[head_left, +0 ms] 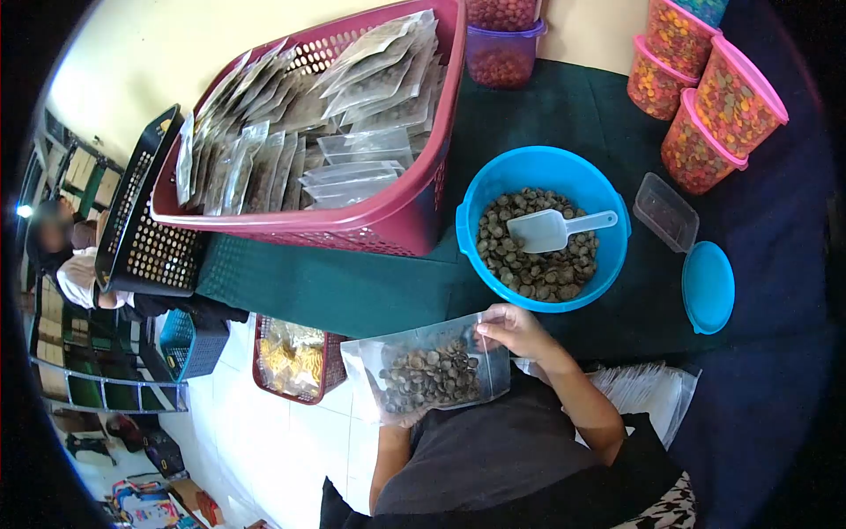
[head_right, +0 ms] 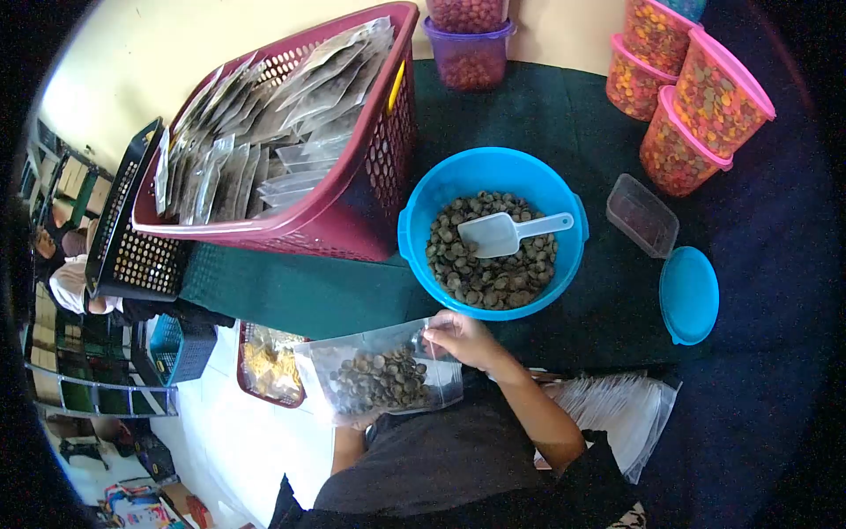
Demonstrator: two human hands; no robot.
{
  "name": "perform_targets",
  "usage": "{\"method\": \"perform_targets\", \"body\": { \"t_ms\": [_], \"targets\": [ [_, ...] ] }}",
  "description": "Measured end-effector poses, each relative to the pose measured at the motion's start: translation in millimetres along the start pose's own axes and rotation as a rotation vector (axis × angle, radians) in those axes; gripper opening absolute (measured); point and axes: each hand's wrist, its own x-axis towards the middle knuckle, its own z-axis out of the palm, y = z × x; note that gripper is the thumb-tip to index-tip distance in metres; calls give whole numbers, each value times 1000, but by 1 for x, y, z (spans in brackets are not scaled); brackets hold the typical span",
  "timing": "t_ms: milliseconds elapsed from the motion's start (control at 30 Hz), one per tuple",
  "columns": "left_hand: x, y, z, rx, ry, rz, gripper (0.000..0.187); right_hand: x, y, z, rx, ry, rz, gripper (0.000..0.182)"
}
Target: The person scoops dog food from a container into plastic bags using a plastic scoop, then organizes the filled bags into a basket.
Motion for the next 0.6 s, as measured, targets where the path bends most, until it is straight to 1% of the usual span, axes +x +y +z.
{"method": "perform_targets", "body": {
  "t_ms": [67,100,167,233,300,400,433,467,500,533,600],
  "targets": [
    [3,0,6,-10,39,-20,52,0,3,1,-25,49,-32,16],
    [5,-2,7,32,13,48,52,0,2,2,-43,59,-33,16],
    [6,-1,9,2,29,28,51,-2,1,1,-61,72,-25,16],
    [7,2,7,-23,50,9,51,-2,1,0,-56,40,-22,16],
    [8,5,1,27,169,-61,51,-2,1,3,-9,62,-6,15],
    [6,6,-6,-2,202,-53,51,-7,-16,9,35,81,38,12],
    [7,7,-6,-2,203,-53,51,-9,-21,10,33,81,68,11],
    [9,7,-6,-43,138,-53,52,-7,-15,10,34,81,68,11],
    [9,7,-6,-86,74,-54,52,-5,-4,7,-6,84,-56,9],
    [7,7,-10,-87,77,-55,52,-2,4,5,-46,88,-181,8],
    [2,7,-16,-29,191,-9,57,2,12,3,-64,106,-205,8]
  ]
}}
